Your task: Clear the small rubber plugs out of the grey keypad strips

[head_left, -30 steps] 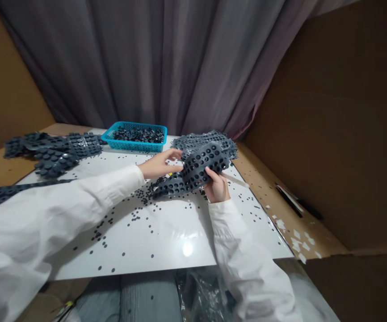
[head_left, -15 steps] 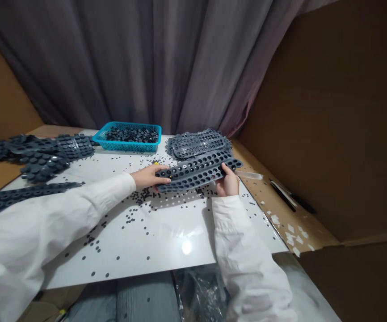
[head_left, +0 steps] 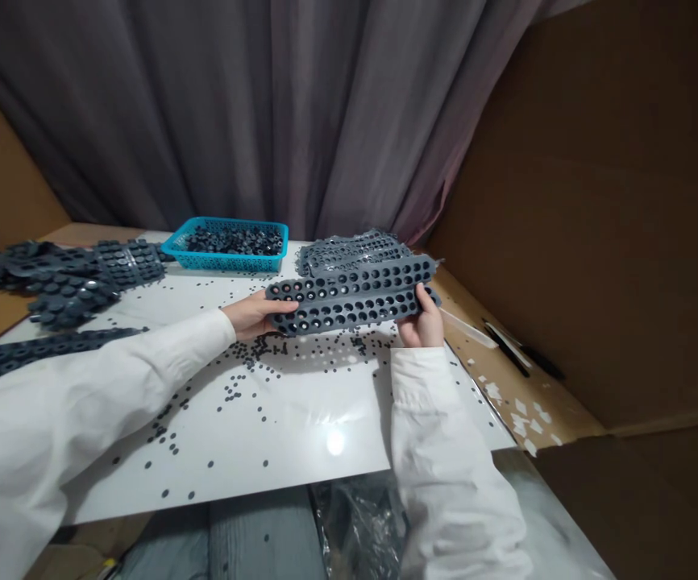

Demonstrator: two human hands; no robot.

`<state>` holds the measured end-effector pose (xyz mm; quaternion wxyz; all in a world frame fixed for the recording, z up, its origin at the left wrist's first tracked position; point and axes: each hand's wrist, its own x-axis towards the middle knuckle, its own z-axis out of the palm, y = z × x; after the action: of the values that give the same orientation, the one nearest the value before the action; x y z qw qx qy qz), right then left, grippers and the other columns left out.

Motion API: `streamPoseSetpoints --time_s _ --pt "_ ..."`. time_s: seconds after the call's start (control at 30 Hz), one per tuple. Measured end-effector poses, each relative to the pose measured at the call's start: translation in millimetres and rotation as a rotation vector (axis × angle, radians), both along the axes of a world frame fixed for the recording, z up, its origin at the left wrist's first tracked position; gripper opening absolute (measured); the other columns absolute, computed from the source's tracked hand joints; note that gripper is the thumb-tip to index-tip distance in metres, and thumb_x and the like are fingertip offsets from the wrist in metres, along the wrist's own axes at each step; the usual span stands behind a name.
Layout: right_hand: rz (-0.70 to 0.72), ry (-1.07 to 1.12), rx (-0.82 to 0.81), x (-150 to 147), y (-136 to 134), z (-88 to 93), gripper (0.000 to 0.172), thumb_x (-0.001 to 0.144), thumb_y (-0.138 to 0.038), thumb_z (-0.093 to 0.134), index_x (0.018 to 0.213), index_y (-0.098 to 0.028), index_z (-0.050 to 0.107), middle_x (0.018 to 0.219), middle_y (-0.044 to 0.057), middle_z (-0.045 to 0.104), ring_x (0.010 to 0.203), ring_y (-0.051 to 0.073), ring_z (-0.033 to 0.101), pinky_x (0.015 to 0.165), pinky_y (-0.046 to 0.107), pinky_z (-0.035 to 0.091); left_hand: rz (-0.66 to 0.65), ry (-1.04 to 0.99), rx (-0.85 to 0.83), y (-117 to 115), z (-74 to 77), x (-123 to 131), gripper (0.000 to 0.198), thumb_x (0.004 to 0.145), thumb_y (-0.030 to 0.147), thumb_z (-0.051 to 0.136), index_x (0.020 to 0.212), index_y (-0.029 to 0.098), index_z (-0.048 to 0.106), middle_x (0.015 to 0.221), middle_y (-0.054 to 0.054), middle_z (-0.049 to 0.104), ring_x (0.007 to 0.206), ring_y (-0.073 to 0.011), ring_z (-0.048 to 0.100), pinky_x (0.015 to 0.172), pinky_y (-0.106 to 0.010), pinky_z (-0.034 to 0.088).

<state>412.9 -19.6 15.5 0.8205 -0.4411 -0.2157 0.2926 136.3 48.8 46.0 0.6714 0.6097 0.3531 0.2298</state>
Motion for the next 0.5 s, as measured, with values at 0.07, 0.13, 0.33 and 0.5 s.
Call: streamPoseSetpoints --time_s 0.07,0.13,0.33,0.5 --pt "-0.048 -0.057 -0.02 3.8 -3.7 2.6 0.038 0.054 -0.028 0.079 0.07 -0.022 0.045 0.06 -0.009 0.056 0.062 0.011 0.061 0.058 0.023 0.052 0.032 0.003 -0.005 2.3 3.2 -0.3 0.05 0.049 0.034 0.087 0.09 0.016 0.065 0.08 -0.005 0.072 0.075 -0.0208 0.068 0.071 -0.033 0.056" --pt "-0.073 -0.098 -0.048 6.9 -7.3 4.1 0.045 0.05 -0.024 0.081 0.069 -0.022 0.04 0.055 -0.012 0.049 0.054 0.008 0.055 0.05 0.019 0.047 0.071 -0.008 0.001 4.7 7.3 -0.4 0.05 0.051 0.033 0.087 0.093 0.018 0.064 0.078 -0.002 0.071 0.075 -0.0187 0.068 0.071 -0.029 0.055" --pt "-0.067 -0.158 -0.125 15.5 -11.6 5.6 0.05 0.049 -0.029 0.081 0.068 -0.023 0.036 0.054 -0.012 0.047 0.049 0.008 0.05 0.043 0.018 0.039 0.083 -0.017 0.034 4.9 19.1 -3.8 0.059 0.053 0.037 0.086 0.103 0.018 0.062 0.079 -0.003 0.07 0.074 -0.0189 0.067 0.065 -0.027 0.052" --pt "-0.005 -0.205 -0.162 15.9 -12.2 5.7 0.05 0.052 -0.032 0.08 0.062 -0.023 0.032 0.049 -0.011 0.044 0.044 0.008 0.045 0.041 0.02 0.035 0.056 -0.005 0.082 3.4 28.9 -8.5 0.058 0.051 0.034 0.086 0.103 0.019 0.063 0.077 -0.002 0.069 0.074 -0.0188 0.066 0.066 -0.028 0.051"
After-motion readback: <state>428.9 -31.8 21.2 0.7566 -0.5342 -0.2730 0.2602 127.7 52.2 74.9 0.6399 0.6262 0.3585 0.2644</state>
